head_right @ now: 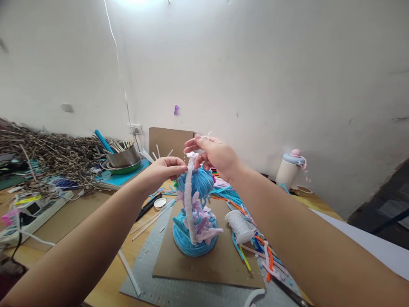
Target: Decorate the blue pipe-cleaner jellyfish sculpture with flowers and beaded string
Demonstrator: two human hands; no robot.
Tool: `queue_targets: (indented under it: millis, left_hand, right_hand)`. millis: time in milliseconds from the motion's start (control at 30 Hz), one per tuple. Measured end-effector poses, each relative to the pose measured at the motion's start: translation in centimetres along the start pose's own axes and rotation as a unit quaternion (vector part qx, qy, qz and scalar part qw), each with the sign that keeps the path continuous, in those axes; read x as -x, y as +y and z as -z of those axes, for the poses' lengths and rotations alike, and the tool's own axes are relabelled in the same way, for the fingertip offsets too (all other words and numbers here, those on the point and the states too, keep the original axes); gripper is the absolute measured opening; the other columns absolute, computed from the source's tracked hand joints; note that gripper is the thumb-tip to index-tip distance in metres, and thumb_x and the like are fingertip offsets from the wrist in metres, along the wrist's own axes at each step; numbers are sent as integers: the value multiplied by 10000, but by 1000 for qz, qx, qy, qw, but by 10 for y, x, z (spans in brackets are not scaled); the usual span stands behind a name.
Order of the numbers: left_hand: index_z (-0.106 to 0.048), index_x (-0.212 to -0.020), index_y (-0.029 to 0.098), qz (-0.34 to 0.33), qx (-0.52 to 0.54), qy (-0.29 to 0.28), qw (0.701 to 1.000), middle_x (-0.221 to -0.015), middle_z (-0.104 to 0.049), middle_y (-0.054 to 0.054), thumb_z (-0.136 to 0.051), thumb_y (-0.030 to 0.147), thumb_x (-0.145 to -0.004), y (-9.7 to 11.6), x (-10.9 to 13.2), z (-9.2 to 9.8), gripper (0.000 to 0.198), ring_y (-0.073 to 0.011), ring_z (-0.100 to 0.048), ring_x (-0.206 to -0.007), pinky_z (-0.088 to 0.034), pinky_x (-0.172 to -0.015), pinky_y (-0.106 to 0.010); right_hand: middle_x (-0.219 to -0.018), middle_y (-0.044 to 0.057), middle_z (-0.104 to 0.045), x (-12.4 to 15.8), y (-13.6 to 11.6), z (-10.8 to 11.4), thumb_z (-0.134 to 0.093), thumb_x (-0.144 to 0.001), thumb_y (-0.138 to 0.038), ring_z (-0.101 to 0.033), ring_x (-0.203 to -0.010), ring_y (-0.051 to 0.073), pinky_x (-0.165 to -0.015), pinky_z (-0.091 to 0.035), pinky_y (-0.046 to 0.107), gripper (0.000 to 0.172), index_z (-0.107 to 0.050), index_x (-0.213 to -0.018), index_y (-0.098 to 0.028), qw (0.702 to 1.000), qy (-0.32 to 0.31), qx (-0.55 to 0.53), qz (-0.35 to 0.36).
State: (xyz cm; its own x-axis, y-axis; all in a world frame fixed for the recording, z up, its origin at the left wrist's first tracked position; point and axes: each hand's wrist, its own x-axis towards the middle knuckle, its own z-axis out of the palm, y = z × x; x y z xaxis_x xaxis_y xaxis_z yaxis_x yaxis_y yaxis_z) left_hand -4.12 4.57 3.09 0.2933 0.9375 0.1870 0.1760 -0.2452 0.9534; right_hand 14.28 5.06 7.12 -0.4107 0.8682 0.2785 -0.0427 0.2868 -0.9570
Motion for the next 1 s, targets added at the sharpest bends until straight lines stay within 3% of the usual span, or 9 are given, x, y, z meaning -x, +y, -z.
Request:
queue_targets:
  millis: [100,267,367,733,1000]
  left_hand:
    - [-611,-697,177,23,32,-12,999,-637,-531,25,-692,353,-686,-2,2,0,194,-89,-423,-555,-295,-527,-236]
    - [-591,-673,178,-1,-71,17,997,-668,-556,17,-659,299,-688,-1,5,5,140,-114,-472,-630,-339,-596,-249]
    - [-586,-700,173,-4,-79,33,996,-672,-561,15,-653,304,-701,1,6,10,147,-111,-479,-628,-342,-588,-245]
    - [-571,-736,149,-15,-41,38,998,-681,-584,12,-670,317,-712,-7,-1,9,196,-87,-485,-613,-345,-579,-229]
    - [-592,-752,138,-69,-62,-2,996,-718,-588,-2,-709,293,-683,-11,0,14,206,-102,-527,-655,-404,-634,-257]
  right_hand:
    - [-1022,99,-668,1,3,-2,-420,-944,-310,-534,-465,53,-360,-317,185,240,-604,-938,-156,1000,9,15,-1]
    - [-797,34,-657,1,5,-8,-447,-925,-176,-497,-450,46,-391,-342,167,151,-571,-1006,-147,998,21,56,-1]
    - [-746,11,-642,0,6,-10,-493,-887,-109,-498,-472,48,-429,-381,166,198,-547,-1076,-133,996,16,84,8]
    - [-742,20,-654,-8,22,-9,-481,-869,-75,-529,-511,55,-457,-403,168,238,-578,-1078,-136,991,8,130,27]
    - [-728,30,-679,-8,19,-12,-405,-945,-182,-547,-470,73,-434,-381,185,201,-570,-1058,-158,997,17,72,-3]
